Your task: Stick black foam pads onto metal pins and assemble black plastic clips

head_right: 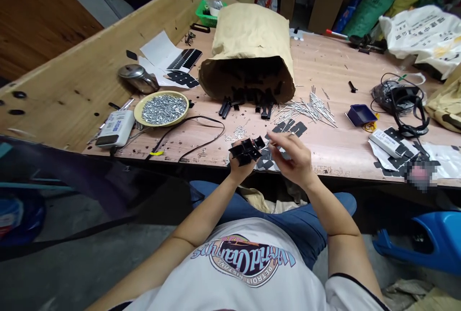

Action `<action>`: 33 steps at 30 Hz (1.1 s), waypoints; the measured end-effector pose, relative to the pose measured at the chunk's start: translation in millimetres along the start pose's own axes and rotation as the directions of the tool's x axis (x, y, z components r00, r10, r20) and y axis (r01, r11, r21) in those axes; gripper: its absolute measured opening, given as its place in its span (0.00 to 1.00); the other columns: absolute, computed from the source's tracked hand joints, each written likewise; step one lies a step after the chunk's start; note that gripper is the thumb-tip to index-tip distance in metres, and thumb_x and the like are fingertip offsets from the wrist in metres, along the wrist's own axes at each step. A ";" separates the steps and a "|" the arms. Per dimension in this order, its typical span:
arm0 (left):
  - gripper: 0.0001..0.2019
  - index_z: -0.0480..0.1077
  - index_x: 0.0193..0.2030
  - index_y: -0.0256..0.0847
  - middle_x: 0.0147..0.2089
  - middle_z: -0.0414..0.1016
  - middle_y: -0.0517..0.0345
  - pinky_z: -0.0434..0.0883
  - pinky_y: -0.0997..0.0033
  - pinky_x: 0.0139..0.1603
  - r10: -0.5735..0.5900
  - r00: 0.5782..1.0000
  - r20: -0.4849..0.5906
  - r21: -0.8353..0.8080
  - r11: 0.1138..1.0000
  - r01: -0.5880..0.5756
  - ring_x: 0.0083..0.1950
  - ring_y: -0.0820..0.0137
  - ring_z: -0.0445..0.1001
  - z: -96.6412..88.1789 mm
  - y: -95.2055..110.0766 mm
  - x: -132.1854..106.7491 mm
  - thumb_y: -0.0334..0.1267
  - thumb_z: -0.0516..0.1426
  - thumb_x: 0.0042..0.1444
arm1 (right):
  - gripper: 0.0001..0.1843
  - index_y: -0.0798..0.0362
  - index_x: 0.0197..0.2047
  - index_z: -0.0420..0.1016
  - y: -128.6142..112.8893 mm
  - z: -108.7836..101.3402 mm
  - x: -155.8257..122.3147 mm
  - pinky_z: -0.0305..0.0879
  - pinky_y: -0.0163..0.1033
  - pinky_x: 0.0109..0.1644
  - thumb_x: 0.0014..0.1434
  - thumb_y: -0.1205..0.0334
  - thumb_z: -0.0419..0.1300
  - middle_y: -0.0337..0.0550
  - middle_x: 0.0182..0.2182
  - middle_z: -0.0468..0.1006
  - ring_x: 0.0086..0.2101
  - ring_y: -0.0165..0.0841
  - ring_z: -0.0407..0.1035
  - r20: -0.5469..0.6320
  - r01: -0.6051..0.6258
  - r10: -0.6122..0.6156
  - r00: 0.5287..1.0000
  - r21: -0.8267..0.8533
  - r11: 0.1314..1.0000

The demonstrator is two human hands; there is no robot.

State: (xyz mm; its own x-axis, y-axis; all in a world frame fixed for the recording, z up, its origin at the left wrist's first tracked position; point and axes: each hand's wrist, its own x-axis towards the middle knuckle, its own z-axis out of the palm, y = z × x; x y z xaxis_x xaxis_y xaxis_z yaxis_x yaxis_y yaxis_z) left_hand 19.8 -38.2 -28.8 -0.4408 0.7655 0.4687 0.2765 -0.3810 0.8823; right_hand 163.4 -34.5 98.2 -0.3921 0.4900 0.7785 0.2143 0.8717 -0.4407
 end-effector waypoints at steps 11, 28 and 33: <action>0.16 0.68 0.37 0.43 0.35 0.74 0.57 0.73 0.64 0.43 -0.032 0.999 -0.041 -0.058 0.998 0.029 0.38 0.66 0.75 -0.8 15.0 -2.5 0.36 0.65 0.40 | 0.30 0.47 0.64 0.56 -16.2 7.7 -15.5 0.73 0.39 0.37 0.60 0.74 0.51 0.47 0.39 0.78 0.37 0.33 0.74 0.079 0.144 -0.129 0.989 -0.227 0.963; 0.14 0.70 0.33 0.44 0.33 0.76 0.58 0.73 0.62 0.44 -0.177 0.984 -0.025 -0.149 0.974 0.171 0.37 0.64 0.76 -4.6 25.2 -2.8 0.35 0.65 0.35 | 0.17 0.53 0.51 0.68 -17.8 10.6 -24.9 0.72 0.38 0.30 0.59 0.73 0.55 0.48 0.36 0.81 0.33 0.32 0.74 0.118 0.293 -0.272 0.955 -0.250 0.923; 0.17 0.70 0.33 0.45 0.34 0.76 0.58 0.73 0.62 0.44 -0.199 0.980 -0.016 -0.155 0.969 0.195 0.37 0.64 0.76 -5.3 28.4 -3.0 0.37 0.67 0.33 | 0.14 0.53 0.48 0.71 -12.6 15.6 -26.6 0.72 0.38 0.30 0.59 0.73 0.54 0.49 0.37 0.81 0.32 0.32 0.73 0.154 0.289 -0.255 0.955 -0.271 0.918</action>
State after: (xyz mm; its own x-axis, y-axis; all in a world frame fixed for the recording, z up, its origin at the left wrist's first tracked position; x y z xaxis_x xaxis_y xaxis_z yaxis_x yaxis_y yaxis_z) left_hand 24.5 -54.1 -4.9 -0.5010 0.8175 0.2840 0.0496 -0.3005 0.9525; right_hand 157.2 -58.6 76.1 -0.5668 0.2443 0.7868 0.3261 0.9435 -0.0580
